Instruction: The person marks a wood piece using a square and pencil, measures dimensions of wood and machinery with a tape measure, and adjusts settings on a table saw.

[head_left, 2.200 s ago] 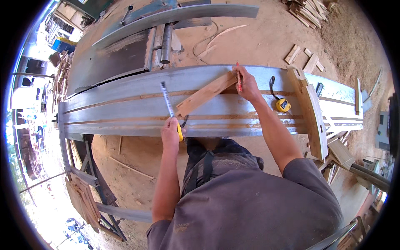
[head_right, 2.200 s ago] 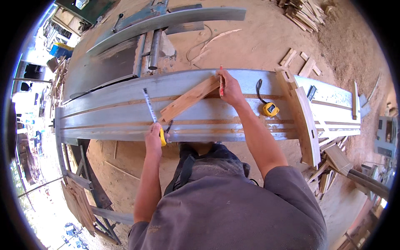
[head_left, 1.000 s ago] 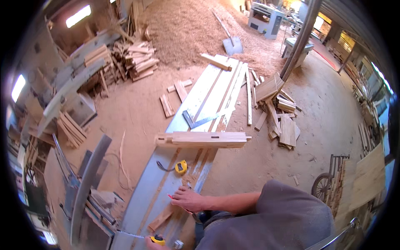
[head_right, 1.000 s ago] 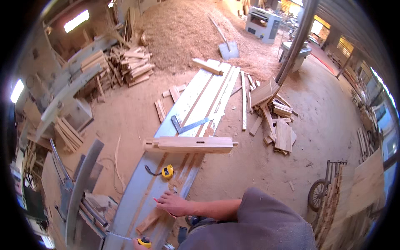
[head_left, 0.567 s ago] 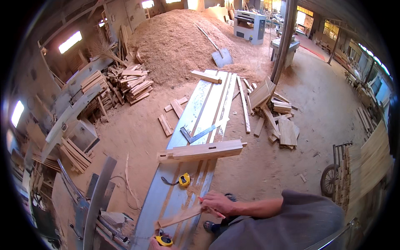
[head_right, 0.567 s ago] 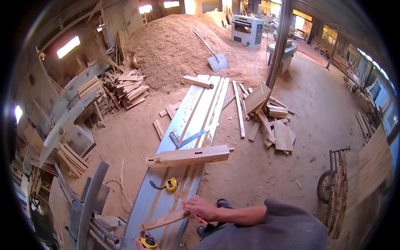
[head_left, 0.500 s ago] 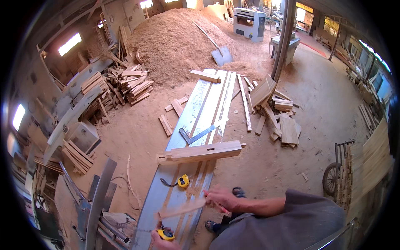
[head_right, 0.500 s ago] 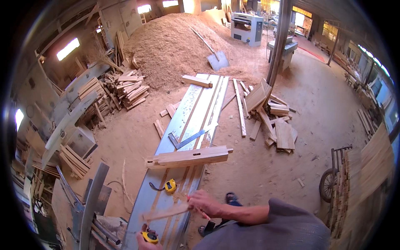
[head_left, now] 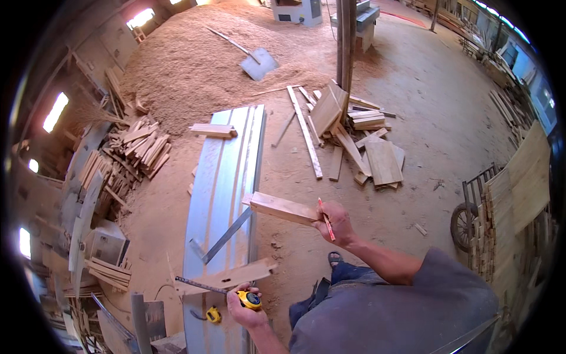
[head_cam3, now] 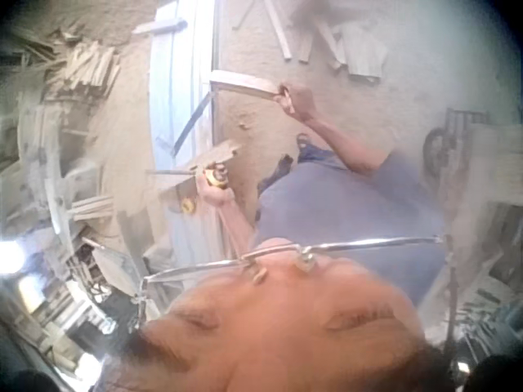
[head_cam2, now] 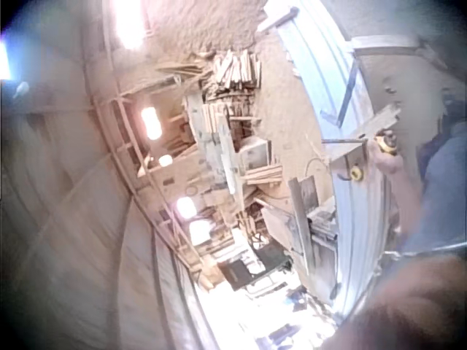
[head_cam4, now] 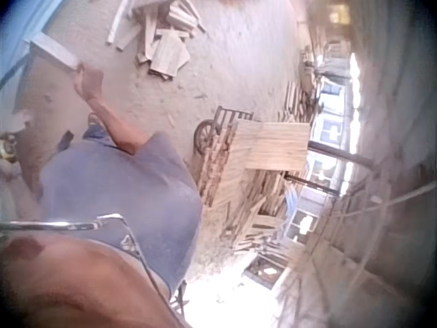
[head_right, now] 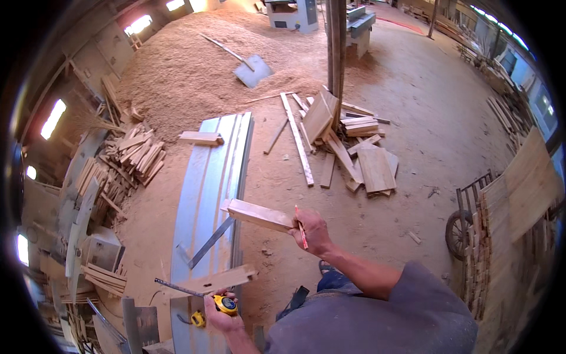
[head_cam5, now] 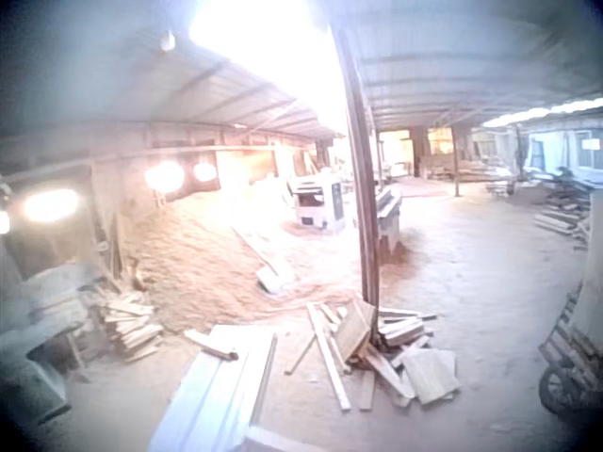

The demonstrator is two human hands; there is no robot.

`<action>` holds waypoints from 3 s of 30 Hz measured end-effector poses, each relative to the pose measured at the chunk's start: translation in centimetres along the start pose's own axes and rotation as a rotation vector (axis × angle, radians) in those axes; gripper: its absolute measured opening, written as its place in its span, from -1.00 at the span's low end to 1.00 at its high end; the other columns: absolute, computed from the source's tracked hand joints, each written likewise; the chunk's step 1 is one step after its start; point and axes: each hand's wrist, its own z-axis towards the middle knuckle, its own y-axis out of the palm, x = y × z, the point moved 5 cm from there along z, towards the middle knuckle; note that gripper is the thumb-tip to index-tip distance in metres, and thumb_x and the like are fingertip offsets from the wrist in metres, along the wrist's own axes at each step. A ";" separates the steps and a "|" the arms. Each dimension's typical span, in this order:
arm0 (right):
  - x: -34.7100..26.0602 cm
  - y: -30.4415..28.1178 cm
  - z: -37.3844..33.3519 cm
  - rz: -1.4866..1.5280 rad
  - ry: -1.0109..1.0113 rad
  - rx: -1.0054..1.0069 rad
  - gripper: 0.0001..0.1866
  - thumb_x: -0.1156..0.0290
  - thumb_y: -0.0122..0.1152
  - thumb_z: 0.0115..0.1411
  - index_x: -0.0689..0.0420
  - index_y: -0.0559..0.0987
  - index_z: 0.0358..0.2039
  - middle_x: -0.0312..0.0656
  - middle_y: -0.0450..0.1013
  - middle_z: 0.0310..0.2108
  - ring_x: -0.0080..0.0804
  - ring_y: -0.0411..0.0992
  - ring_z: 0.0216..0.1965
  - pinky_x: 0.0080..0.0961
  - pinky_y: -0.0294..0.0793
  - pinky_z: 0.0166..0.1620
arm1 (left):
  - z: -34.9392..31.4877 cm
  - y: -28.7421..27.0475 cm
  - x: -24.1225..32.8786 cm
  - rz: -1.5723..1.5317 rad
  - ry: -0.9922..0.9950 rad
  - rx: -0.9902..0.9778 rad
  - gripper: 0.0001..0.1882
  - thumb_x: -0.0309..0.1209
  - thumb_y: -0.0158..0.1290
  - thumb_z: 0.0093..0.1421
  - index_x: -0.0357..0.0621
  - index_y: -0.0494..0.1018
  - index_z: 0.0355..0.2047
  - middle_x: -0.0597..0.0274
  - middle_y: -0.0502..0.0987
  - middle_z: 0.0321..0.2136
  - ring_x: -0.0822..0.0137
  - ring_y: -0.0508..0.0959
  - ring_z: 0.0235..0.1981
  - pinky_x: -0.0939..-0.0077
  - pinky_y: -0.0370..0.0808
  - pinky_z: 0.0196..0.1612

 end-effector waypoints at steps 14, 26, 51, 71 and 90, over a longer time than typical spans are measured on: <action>6.4 21.2 19.7 -0.097 -0.271 -0.181 -0.77 0.52 0.37 -0.12 0.06 0.47 -0.47 -0.11 0.46 -0.49 -0.02 0.46 -0.36 -0.16 0.38 -0.25 | 10.3 11.5 -3.2 -0.052 -0.045 0.114 -0.60 -0.22 -0.14 0.47 -0.29 0.50 -0.33 0.06 0.60 -0.41 0.30 0.59 -0.48 0.43 0.56 -0.44; 7.3 31.8 37.1 -0.123 -0.270 -0.500 -0.55 0.27 0.53 -0.03 0.19 0.52 -0.20 0.09 0.53 -0.35 0.13 0.50 -0.22 -0.03 0.49 -0.13 | 18.4 15.3 -3.5 -0.025 -0.072 0.342 -0.62 -0.25 -0.13 0.49 -0.29 0.52 -0.31 0.12 0.59 -0.44 0.37 0.57 -0.47 0.50 0.53 -0.39; 14.0 28.8 34.6 0.661 0.627 -1.485 -0.76 0.59 0.25 0.26 0.02 0.40 -0.18 -0.22 0.47 0.13 -0.37 0.46 0.03 -0.37 0.55 0.04 | 30.2 26.2 -13.2 -0.483 -0.107 0.515 -0.46 -0.20 -0.23 0.50 -0.41 0.27 0.28 -0.05 0.36 0.30 0.11 0.36 0.30 0.03 0.37 0.22; 13.1 27.0 36.0 0.317 -0.223 -1.503 -0.36 0.63 0.47 -0.06 0.10 0.37 0.02 0.20 0.20 0.37 0.13 0.29 0.33 -0.24 0.41 0.25 | 31.2 26.8 -15.1 -0.539 -0.211 0.564 -0.45 -0.20 -0.33 0.52 -0.38 0.28 0.30 0.01 0.34 0.33 0.18 0.37 0.28 0.10 0.36 0.27; 14.3 22.9 42.8 0.579 0.355 -1.005 -0.62 0.46 0.52 0.10 0.12 0.39 -0.30 -0.12 0.59 -0.11 -0.46 0.50 -0.07 -0.47 0.50 -0.03 | 33.5 38.8 -17.5 -0.610 -0.292 0.272 -0.63 -0.24 -0.08 0.50 -0.25 0.43 0.13 0.09 0.48 0.16 0.27 0.49 0.06 0.25 0.55 0.11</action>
